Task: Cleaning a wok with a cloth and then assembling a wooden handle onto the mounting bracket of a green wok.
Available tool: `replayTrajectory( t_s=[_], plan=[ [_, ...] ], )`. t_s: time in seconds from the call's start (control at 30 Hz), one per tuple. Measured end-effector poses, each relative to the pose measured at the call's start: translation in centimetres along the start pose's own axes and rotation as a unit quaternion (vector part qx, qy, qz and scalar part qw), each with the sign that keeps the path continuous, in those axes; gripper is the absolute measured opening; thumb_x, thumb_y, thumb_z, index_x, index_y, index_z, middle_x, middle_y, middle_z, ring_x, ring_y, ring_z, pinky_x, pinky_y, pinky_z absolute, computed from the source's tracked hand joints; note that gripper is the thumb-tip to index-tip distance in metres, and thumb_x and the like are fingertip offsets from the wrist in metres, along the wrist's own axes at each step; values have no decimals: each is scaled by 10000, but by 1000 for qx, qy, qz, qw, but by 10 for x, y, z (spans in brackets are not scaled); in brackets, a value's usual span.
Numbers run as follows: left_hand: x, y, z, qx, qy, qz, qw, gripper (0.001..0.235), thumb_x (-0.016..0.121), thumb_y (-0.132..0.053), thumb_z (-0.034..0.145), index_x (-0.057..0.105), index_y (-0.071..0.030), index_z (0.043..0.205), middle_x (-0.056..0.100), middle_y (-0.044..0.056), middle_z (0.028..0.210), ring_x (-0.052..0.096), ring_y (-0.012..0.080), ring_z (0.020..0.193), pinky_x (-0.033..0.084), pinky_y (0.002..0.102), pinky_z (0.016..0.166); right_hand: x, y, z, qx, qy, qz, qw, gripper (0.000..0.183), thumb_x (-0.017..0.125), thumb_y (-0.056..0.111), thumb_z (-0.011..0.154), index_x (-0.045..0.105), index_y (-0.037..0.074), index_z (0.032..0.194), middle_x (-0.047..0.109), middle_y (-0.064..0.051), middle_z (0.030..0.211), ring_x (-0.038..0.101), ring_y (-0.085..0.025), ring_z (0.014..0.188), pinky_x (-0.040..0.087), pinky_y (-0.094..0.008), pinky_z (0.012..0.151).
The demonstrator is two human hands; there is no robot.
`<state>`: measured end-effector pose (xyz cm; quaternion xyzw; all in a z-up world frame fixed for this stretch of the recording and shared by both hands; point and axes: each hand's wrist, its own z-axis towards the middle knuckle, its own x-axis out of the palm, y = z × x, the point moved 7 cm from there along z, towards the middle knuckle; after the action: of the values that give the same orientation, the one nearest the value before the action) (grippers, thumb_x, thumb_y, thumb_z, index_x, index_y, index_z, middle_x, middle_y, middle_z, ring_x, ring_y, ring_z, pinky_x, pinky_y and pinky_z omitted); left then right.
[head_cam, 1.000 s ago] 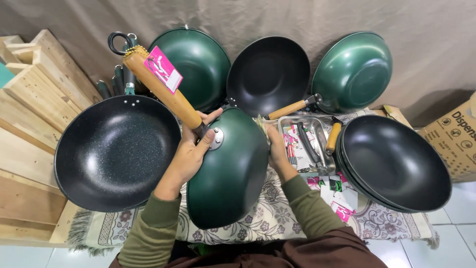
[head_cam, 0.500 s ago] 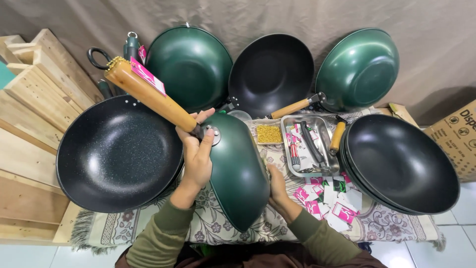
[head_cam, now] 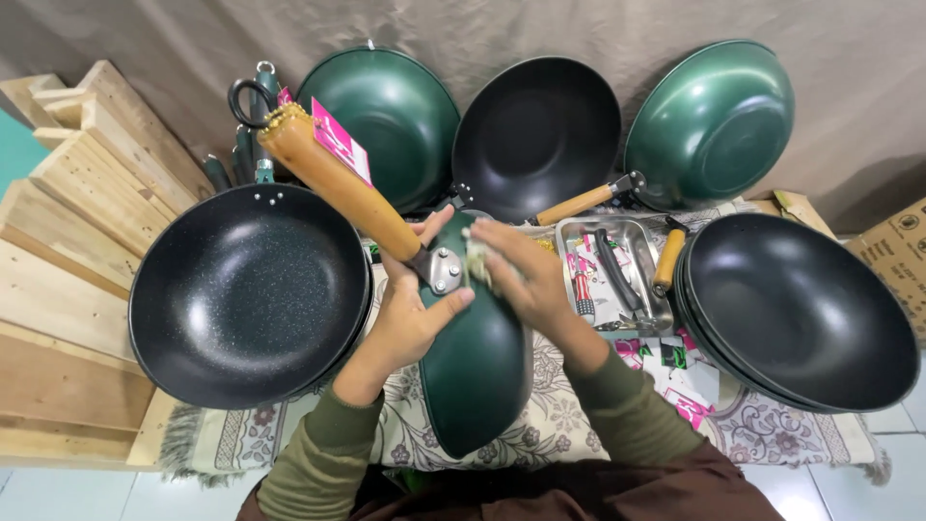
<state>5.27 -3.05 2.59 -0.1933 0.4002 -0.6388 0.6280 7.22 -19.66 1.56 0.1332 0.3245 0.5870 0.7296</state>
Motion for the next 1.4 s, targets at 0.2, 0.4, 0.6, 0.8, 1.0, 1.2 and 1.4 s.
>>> replayTrajectory(
  t_s=[0.2,0.4,0.6,0.8,1.0,1.2,1.4],
  plan=[
    [3,-8,1,-24,63,-19,998,870,802,-187,840,165,-3,1403,281,217,1650,156,373,1554,156,508,1236,11,-115,17,251,39,35,967,262,604,332,1033,786,191,1158,755,-48,1193,663,-238,1205,481,-424,1043],
    [5,-18,-1,-44,79,0,996,910,812,-230,811,190,16,1427,235,207,1670,148,394,1553,170,541,1232,1,-21,27,83,56,-106,989,275,549,188,1050,763,51,1157,756,-179,1135,702,-367,1123,535,-462,970],
    [12,-33,1,-16,100,-31,994,767,812,-202,824,263,-23,1327,177,260,1672,157,452,1533,210,556,1212,9,54,20,-63,90,-172,979,298,585,130,1034,685,-37,1260,679,-281,1257,640,-462,1196,519,-492,1005],
    [-7,-19,3,-29,93,-44,994,824,879,-219,782,273,-63,1318,264,230,1637,217,372,1532,215,490,1219,8,-30,30,75,57,-7,996,241,573,170,1030,745,33,1128,752,-194,1141,685,-409,1136,518,-495,985],
    [-12,0,0,-31,70,-22,997,724,821,-223,830,254,-74,1255,310,207,1635,161,378,1549,162,524,1236,14,-186,-38,301,-49,132,943,355,587,296,1046,752,9,1174,719,-208,1212,636,-277,1179,454,-455,1059],
    [-14,11,1,-38,-27,20,999,659,775,-197,888,264,-37,1273,547,146,1449,258,326,1520,141,486,1247,58,-260,-190,619,-54,216,753,572,668,528,931,692,88,1294,650,-184,1319,567,-367,1229,435,-530,1018],
    [-14,22,-2,-11,-101,73,992,542,587,-92,979,182,18,1321,609,128,1286,365,321,1409,138,505,1228,57,-216,-262,646,-116,263,707,316,610,307,962,652,25,1099,614,-161,1054,562,-264,935,437,-368,765]
  ],
)
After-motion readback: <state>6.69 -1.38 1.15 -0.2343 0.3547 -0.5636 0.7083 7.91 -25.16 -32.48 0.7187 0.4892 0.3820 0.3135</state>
